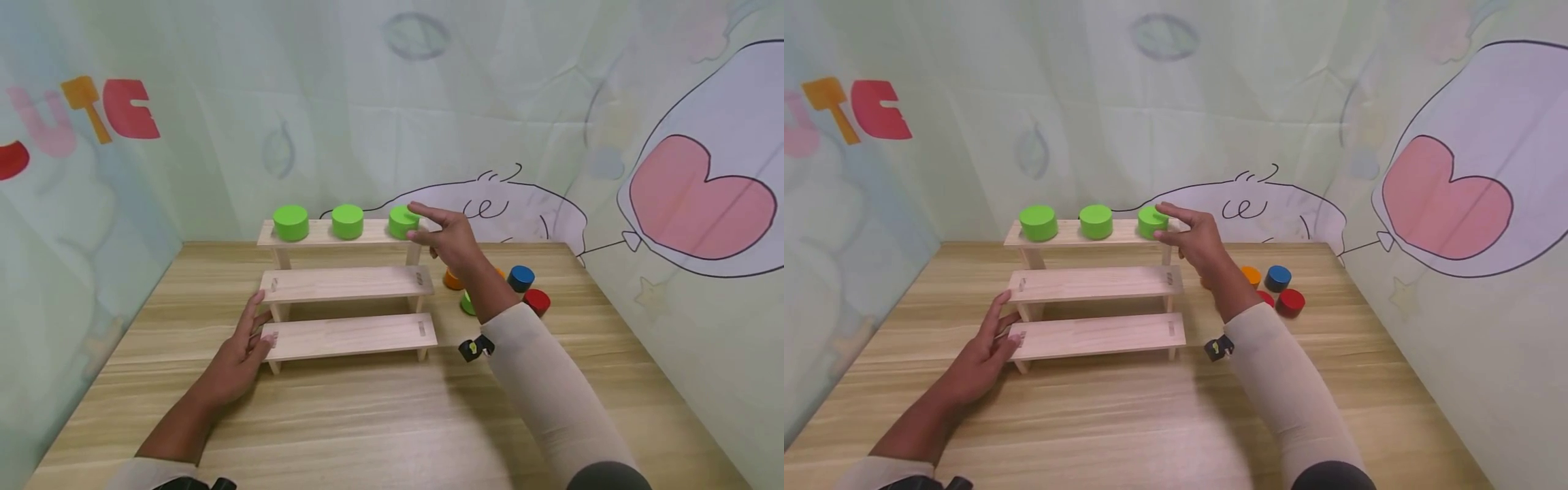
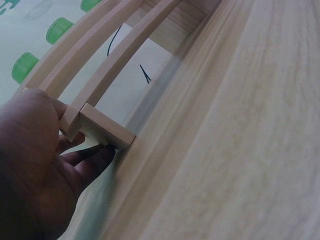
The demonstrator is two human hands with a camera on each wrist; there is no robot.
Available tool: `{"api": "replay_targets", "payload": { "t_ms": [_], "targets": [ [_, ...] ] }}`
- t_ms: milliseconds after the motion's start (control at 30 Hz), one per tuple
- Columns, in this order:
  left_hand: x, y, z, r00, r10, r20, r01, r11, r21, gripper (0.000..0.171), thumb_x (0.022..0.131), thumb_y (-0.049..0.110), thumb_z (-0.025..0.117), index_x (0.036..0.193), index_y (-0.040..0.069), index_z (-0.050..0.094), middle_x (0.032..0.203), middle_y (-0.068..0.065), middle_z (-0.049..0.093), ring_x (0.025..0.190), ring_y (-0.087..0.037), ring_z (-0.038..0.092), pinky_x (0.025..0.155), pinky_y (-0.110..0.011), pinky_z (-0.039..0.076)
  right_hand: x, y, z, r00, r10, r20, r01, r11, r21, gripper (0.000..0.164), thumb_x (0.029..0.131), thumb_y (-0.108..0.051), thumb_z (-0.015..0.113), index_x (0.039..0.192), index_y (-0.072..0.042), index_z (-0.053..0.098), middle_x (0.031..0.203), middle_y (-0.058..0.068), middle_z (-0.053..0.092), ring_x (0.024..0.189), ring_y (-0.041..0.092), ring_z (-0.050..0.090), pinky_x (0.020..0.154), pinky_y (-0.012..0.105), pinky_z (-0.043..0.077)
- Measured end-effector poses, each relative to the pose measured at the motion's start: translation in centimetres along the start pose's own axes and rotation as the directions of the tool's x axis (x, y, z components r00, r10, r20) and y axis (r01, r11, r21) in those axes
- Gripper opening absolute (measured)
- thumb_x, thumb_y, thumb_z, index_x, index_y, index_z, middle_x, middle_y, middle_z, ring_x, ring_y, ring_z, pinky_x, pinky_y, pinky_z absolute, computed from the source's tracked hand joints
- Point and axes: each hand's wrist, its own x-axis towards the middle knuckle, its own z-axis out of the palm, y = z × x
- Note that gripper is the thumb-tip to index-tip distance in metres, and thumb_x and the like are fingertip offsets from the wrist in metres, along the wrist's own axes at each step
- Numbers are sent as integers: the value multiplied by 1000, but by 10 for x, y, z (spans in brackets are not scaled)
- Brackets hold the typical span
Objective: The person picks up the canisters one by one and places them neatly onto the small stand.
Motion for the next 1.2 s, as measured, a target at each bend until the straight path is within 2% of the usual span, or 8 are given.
{"api": "replay_targets", "payload": {
  "t_ms": [133, 233, 333, 433, 500, 800, 1000, 1200],
  "targets": [
    [0, 0, 1, 1000, -6, 2, 6, 1000, 11, 83, 117, 14, 47, 177, 31, -8, 167, -39, 40, 141, -56, 59, 100, -35, 59, -3, 0, -8, 1000, 20, -23, -20, 1000, 1, 54, 98, -11, 83, 149, -24, 70, 164, -7, 59, 62, 15, 46, 58, 22, 46],
    [1, 0, 1, 1000, -5, 4, 5, 1000, 14, 83, 117, 14, 47, 177, 31, -9, 167, -39, 41, 141, -56, 59, 102, -47, 59, -6, 1, -15, 998, 40, -57, -41, 999, -11, 53, 99, -12, 82, 148, -27, 71, 163, -9, 60, 61, 17, 46, 58, 21, 46],
    [1, 0, 0, 1000, -2, 6, 2, 1000, 7, 83, 117, 13, 47, 177, 31, -9, 167, -39, 40, 142, -56, 59, 101, -34, 59, -9, 2, -22, 995, 62, -83, -62, 998, 0, 52, 99, -11, 82, 148, -26, 71, 163, -10, 60, 62, 17, 46, 59, 21, 47],
    [1, 0, 0, 1000, 2, 3, -2, 1000, 0, 83, 117, 13, 47, 177, 30, -8, 166, -39, 40, 142, -56, 58, 97, -16, 52, -14, 4, -28, 991, 84, -102, -82, 996, 21, 54, 98, -9, 83, 148, -25, 71, 164, -11, 59, 67, 15, 52, 61, 21, 48],
    [0, 0, 0, 1000, 3, 0, -3, 1000, 0, 83, 117, 13, 47, 177, 30, -8, 166, -40, 41, 142, -56, 58, 94, -10, 47, -18, 5, -32, 989, 94, -114, -91, 995, 31, 55, 98, -8, 83, 148, -25, 71, 165, -10, 58, 66, 14, 52, 61, 21, 48],
    [1, -4, 1, 1000, 18, 2, -18, 1000, -12, 83, 117, 11, 46, 177, 30, -8, 166, -40, 40, 140, -56, 59, 94, -11, 49, -44, 16, -51, 982, 122, -145, -118, 992, 39, 57, 97, -8, 84, 149, -25, 70, 165, -9, 57, 59, 17, 52, 63, 23, 51],
    [1, -4, 2, 1000, 22, 7, -22, 1000, -22, 82, 117, 12, 45, 177, 30, -9, 167, -39, 39, 141, -55, 59, 94, -10, 48, -62, 24, -63, 979, 135, -150, -131, 991, 36, 57, 97, -10, 84, 149, -26, 70, 166, -9, 56, 56, 13, 52, 61, 21, 51],
    [1, -4, 1, 1000, 16, 10, -16, 1000, -23, 82, 118, 13, 45, 177, 30, -9, 167, -39, 38, 142, -56, 58, 93, -10, 49, -76, 32, -70, 986, 121, -116, -112, 990, 85, 60, 98, -4, 81, 154, -19, 66, 167, -3, 56, 54, 11, 47, 59, 21, 47]
  ]
}}
